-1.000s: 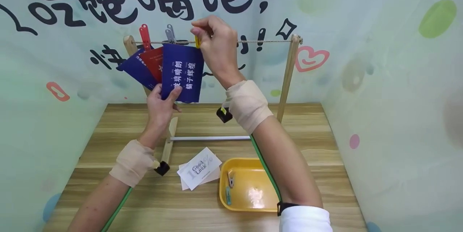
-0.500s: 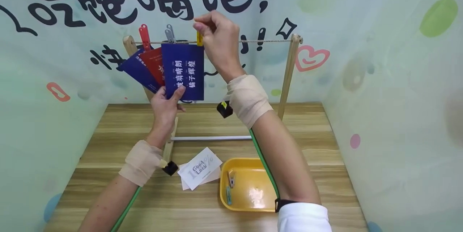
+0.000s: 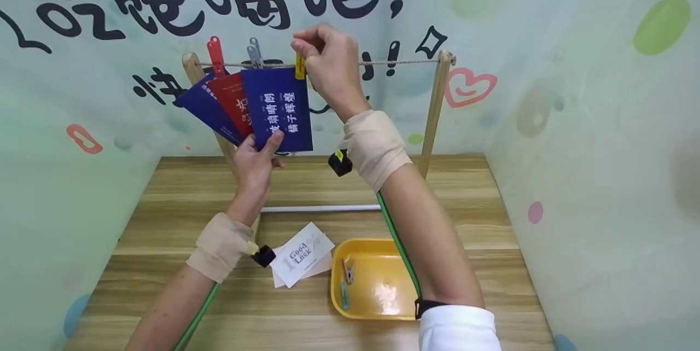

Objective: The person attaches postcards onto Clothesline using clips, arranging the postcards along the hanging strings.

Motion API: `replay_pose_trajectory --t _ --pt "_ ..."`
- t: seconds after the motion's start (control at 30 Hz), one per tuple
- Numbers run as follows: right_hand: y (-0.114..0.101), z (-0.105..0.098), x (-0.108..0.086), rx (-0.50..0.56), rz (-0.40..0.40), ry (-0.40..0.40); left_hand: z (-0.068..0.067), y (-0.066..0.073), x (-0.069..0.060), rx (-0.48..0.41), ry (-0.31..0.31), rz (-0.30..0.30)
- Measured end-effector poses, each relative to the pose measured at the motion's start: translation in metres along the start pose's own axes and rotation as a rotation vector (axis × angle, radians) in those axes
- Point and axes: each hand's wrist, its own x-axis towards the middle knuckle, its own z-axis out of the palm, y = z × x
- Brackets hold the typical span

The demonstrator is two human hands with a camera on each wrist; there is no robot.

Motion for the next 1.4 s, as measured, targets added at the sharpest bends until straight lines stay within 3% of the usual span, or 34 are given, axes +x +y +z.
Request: replay_pose_trajectory --t 0.37,0.7,0.93,1.17,1.3,1.4 --pt "-0.004 0.003 -0.005 -0.139 0.026 -0.113 -0.001 -0.003 -0.004 0.020 -0.052 -0.054" --pt "0.003 -0.001 -0.012 -0.148 -0.018 -0.110 -0.009 -0.004 -0.006 0.034 -0.092 -0.048" --pt "0.003 -0.005 -0.014 -0.204 -0.117 -0.108 -0.014 0.002 -0.006 -0.006 -0.127 -0.002" --pt "0.005 -0.010 -0.017 -0.242 -0.193 -0.067 -0.020 0.008 -0.004 -0.037 -0.164 0.001" --pt "0.010 -0.017 -0.023 -0.253 -0.237 -0.022 -0.024 0.008 -0.005 -0.019 -0.171 0.004" --pt "0.017 -0.021 -0.029 -0.250 -0.325 0.030 -0.028 0.007 -0.006 -0.027 -0.172 0.006"
